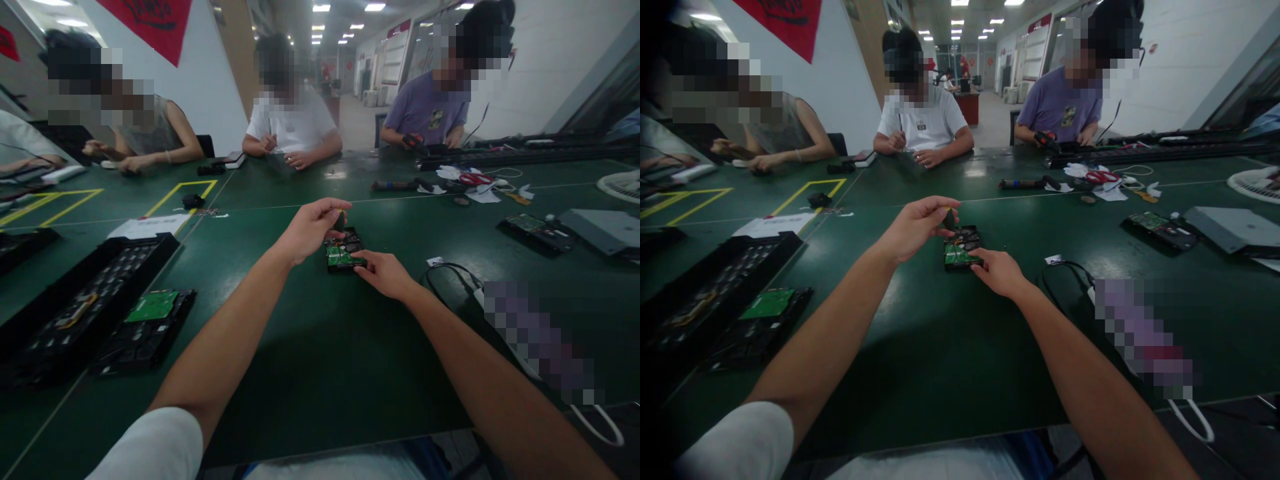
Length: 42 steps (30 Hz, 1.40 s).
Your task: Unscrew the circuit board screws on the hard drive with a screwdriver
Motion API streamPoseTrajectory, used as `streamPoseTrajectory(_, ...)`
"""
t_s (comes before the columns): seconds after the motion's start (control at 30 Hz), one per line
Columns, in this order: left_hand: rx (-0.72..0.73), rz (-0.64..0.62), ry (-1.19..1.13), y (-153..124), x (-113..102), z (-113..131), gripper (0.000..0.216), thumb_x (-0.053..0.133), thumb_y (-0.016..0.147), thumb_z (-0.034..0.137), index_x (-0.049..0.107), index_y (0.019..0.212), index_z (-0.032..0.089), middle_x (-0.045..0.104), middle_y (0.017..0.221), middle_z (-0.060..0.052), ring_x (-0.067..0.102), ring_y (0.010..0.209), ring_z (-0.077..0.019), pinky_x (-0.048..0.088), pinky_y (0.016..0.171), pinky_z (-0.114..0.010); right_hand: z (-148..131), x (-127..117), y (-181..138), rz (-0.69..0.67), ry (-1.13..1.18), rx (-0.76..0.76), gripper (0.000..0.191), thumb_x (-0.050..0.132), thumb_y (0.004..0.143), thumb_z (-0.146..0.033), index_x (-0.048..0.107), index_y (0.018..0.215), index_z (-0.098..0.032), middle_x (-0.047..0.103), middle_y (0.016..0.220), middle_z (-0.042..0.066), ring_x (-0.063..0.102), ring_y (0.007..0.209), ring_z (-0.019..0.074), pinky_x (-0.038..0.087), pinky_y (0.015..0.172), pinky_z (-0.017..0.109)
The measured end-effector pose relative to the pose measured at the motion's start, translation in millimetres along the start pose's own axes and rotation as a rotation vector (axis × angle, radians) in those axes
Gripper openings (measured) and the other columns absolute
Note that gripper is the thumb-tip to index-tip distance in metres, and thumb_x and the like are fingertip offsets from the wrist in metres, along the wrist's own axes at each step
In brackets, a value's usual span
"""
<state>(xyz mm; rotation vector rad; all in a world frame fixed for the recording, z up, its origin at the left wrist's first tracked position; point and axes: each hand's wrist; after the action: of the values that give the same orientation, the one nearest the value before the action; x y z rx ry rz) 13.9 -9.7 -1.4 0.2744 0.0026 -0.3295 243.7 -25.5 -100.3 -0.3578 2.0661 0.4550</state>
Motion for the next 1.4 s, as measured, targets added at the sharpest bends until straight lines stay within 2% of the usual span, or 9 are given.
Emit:
streamPoseTrajectory(0.2, -0.013, -0.033, -0.107, 0, 3, -1, 0.017, 0.060, 0.098, 0.023, 0.072, 0.109, 0.017, 0.067, 0.104, -0.007, 0.065, 0.102, -0.0168, 0.063, 0.090, -0.037, 1, 1, 0, -0.001, -0.005, -0.009, 0.041, 0.063, 0.100, -0.037, 0.067, 0.139, -0.025, 0.065, 0.077, 0.000, 0.059, 0.069, 0.0167, 0.038, 0.066, 0.028)
streamPoseTrajectory(0.3, -0.001, -0.045, -0.069, -1, 3, -2, 0.019, 0.071, 0.093, 0.033, 0.072, 0.104, 0.017, 0.067, 0.100, -0.005, 0.064, 0.094, -0.0153, 0.061, 0.081, -0.031, 0, 0, 0, -0.002, -0.006, 0.013, 0.041, 0.063, 0.100, -0.036, 0.067, 0.139, -0.025, 0.065, 0.076, 0.000, 0.058, 0.069, 0.0165, 0.038, 0.066, 0.028)
streamPoseTrajectory(0.47, 0.062, 0.030, 0.108, -1, -2, -2, 0.022, 0.079, 0.085, 0.037, 0.073, 0.091, 0.017, 0.066, 0.088, -0.003, 0.059, 0.078, -0.0118, 0.053, 0.066, -0.022, -2, 0, 0, 0.003, -0.013, 0.007, 0.040, 0.064, 0.099, -0.035, 0.067, 0.138, -0.025, 0.065, 0.076, -0.001, 0.058, 0.069, 0.0161, 0.038, 0.065, 0.028)
streamPoseTrajectory(0.6, 0.078, 0.017, 0.164, 0, -5, -3, 0.023, 0.077, 0.087, 0.036, 0.076, 0.100, 0.018, 0.068, 0.091, -0.004, 0.060, 0.080, -0.0129, 0.053, 0.066, -0.023, -1, 1, 0, 0.008, -0.021, 0.006, 0.039, 0.064, 0.099, -0.036, 0.068, 0.137, -0.026, 0.064, 0.075, -0.001, 0.058, 0.068, 0.0162, 0.037, 0.066, 0.028)
streamPoseTrajectory(0.77, 0.057, -0.063, 0.060, -2, -2, -2, 0.030, 0.076, 0.088, 0.031, 0.072, 0.115, 0.019, 0.066, 0.091, -0.003, 0.062, 0.081, -0.0125, 0.056, 0.071, -0.025, -1, 0, -1, 0.000, -0.020, 0.012, 0.040, 0.063, 0.100, -0.036, 0.067, 0.139, -0.027, 0.066, 0.077, 0.000, 0.059, 0.069, 0.0165, 0.037, 0.065, 0.028)
streamPoseTrajectory(0.9, -0.006, -0.092, -0.027, -3, 1, 2, 0.026, 0.075, 0.089, 0.028, 0.068, 0.112, 0.017, 0.070, 0.102, -0.007, 0.066, 0.090, -0.0151, 0.057, 0.072, -0.025, -4, -2, -1, -0.005, -0.018, 0.013, 0.040, 0.063, 0.100, -0.035, 0.067, 0.138, -0.026, 0.066, 0.077, 0.000, 0.059, 0.069, 0.0165, 0.037, 0.066, 0.028)
streamPoseTrajectory(1.1, -0.104, -0.072, -0.158, -2, 1, 5, 0.013, 0.068, 0.091, 0.024, 0.065, 0.101, 0.016, 0.071, 0.102, -0.009, 0.069, 0.097, -0.0196, 0.060, 0.072, -0.029, -6, -3, -1, -0.004, -0.011, 0.023, 0.040, 0.063, 0.100, -0.035, 0.068, 0.138, -0.025, 0.067, 0.077, 0.000, 0.059, 0.070, 0.0165, 0.038, 0.066, 0.028)
streamPoseTrajectory(1.27, -0.112, -0.056, -0.146, -2, -2, 7, 0.013, 0.066, 0.091, 0.023, 0.073, 0.100, 0.016, 0.068, 0.102, -0.008, 0.065, 0.094, -0.0181, 0.062, 0.073, -0.029, -4, -2, 0, -0.001, -0.011, 0.013, 0.041, 0.063, 0.100, -0.036, 0.067, 0.139, -0.025, 0.067, 0.078, 0.001, 0.059, 0.070, 0.0166, 0.038, 0.066, 0.028)
streamPoseTrajectory(1.4, -0.100, -0.100, -0.167, -2, -2, 7, 0.017, 0.065, 0.092, 0.023, 0.075, 0.103, 0.016, 0.067, 0.099, -0.008, 0.065, 0.092, -0.0172, 0.061, 0.075, -0.029, -4, -2, 0, -0.004, -0.021, 0.017, 0.041, 0.063, 0.100, -0.036, 0.068, 0.139, -0.025, 0.067, 0.078, 0.001, 0.059, 0.070, 0.0164, 0.038, 0.066, 0.027)
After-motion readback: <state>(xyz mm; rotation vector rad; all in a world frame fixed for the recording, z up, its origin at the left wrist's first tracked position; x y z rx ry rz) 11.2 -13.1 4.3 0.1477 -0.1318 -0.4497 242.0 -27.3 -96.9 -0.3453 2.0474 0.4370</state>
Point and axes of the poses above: each hand's wrist, its own y-axis towards the middle knuckle, its own x-axis out of the palm, z = x × y
